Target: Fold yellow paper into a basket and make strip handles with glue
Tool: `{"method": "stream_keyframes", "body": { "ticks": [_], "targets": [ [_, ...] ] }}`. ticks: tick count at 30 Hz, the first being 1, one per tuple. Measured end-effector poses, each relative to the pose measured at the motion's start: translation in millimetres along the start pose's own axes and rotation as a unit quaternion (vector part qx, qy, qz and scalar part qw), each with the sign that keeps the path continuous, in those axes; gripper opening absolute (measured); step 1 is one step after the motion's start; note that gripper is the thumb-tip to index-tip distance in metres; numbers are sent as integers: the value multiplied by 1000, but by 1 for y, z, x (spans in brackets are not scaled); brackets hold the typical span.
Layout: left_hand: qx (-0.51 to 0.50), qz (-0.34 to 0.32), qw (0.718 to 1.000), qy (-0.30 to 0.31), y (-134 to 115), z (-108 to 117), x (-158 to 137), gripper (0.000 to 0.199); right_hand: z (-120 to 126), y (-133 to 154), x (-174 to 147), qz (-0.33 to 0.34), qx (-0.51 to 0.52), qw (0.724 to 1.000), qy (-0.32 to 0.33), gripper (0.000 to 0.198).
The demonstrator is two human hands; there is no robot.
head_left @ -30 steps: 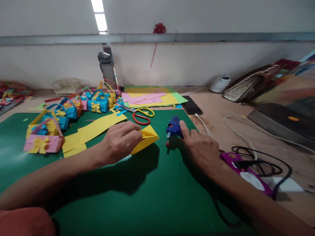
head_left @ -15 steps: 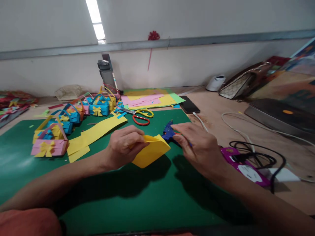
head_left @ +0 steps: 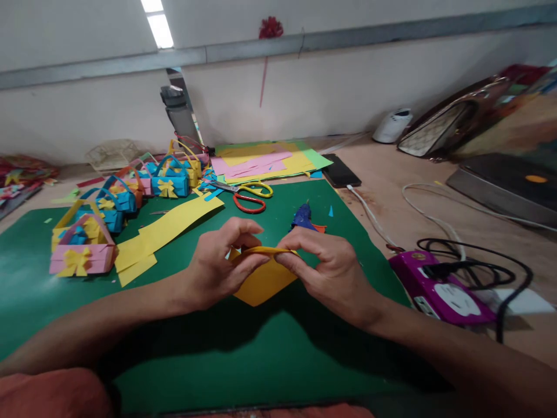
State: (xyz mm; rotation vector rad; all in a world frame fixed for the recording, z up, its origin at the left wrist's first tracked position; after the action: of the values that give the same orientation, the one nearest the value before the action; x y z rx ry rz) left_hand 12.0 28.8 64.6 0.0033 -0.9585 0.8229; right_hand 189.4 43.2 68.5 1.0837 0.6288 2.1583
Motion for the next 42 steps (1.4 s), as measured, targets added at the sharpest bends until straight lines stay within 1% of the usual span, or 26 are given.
{"method": "stream_keyframes", "body": {
  "ticks": [4,7,11,16,21,26,30,33,37,42],
  "targets": [
    [-68,11,994,80,-3,3,5,11,0,0,-1,4,11,1000,-7,9],
    [-107,45,987,113,-4,6,8,12,0,2,-2,6,19,1000,-5,9],
    [-131,66,982,117,-5,7,9,12,0,5,-3,13,24,999,-19,9],
    [-148,81,976,135,-5,5,7,11,1,7,-3,70,-7,997,-25,12],
    [-153,65,976,140,-6,5,8,12,0,6,-3,90,-41,995,-21,13],
    [-167,59,973,145,-5,6,9,12,-3,5,-3,94,-14,995,-27,11],
    [-183,67,971,139,-4,6,9,13,-3,4,0,85,19,996,-20,11],
    [-170,79,972,141,-3,8,9,14,-2,5,4,56,35,998,-10,12],
    [-138,88,976,146,-3,10,11,17,-2,7,9,24,31,999,-5,16],
    [-126,90,978,140,-2,10,12,17,-5,6,10,-17,35,999,-5,13]
  ]
}}
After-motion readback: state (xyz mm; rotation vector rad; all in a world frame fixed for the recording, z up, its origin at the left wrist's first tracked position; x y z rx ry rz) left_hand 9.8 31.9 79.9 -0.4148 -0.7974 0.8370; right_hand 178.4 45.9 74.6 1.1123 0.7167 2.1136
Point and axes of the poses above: each hand's wrist, its own x-axis towards the middle knuckle, its own z-axis out of the back of the hand, y = z × x, the point moved 1 cm from there along x, towards the middle knuckle, and after that the axes turned 6 degrees about x, right-handed, at the moved point
